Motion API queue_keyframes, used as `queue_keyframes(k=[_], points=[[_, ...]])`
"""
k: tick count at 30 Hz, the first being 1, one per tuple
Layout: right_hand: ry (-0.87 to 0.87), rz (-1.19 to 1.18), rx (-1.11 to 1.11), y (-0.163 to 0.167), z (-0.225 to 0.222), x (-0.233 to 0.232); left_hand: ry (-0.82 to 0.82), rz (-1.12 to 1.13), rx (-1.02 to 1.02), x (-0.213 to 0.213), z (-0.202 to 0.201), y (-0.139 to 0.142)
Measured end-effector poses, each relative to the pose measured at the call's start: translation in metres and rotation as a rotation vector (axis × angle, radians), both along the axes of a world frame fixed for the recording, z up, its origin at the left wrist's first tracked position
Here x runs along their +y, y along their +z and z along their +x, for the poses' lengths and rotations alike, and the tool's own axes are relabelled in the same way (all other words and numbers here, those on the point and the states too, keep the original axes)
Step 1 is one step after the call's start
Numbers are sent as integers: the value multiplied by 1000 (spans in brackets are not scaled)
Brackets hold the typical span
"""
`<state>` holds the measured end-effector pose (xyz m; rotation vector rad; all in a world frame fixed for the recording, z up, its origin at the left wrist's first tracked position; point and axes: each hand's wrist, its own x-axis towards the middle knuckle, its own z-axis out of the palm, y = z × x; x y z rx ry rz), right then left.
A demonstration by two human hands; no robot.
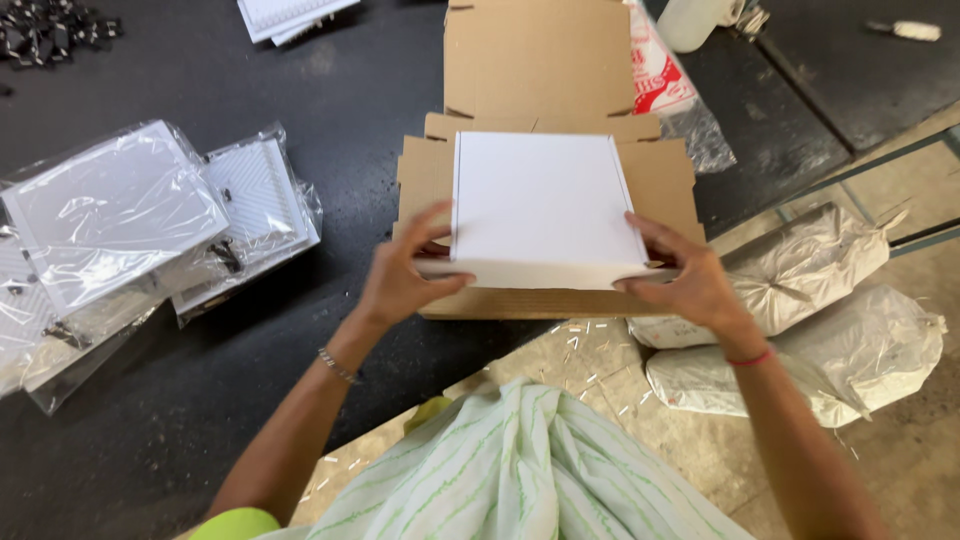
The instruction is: The person opens a flat cardboard box on the work table and folds its flaps into shape. They place a white inner box into the carton, set a plastic-wrapped square LED panel light inside, add a white lid piece, and place the packed box onto a stack of finished boxes.
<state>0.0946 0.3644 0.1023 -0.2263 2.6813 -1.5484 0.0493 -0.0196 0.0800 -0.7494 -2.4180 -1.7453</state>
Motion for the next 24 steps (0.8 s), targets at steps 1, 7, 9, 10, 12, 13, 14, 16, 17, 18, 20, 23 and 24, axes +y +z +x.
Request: queue_keyframes(k=[1,7,9,10,12,13,14,16,17,18,20,23,24], points=[[-24,-33,-52,14,-7,7,18,61,14,-4,-1,13],[-43,-157,67,77,-89,5,218,-148,-14,-16,-86,79],[-86,-123,93,90,-117,-4,360,-187,330,-12,-111,85],[-69,-31,263,96,-124,-5,429,-211,502,-10,-121,87],[-27,160,600,109,-132,-6,409,-225,641,-5,-137,89],[20,265,705,113,-132,-6,399,-232,710,-5,-142,89],[70,371,806,118,-130,-4,398,-269,727,-6,-146,90],[120,526,945,124,-125,-3,393,-345,765,-11,-150,91],[119,576,983,127,-120,0,370,-352,751,-14,-151,92],[117,625,1018,129,-117,1,344,-360,736,-17,-152,93],[85,595,897,131,-115,1,311,-347,711,-20,-155,97],[-2,594,768,137,-122,0,325,-288,676,-14,-164,110],[-36,601,740,141,-128,0,350,-279,653,-10,-169,117]])
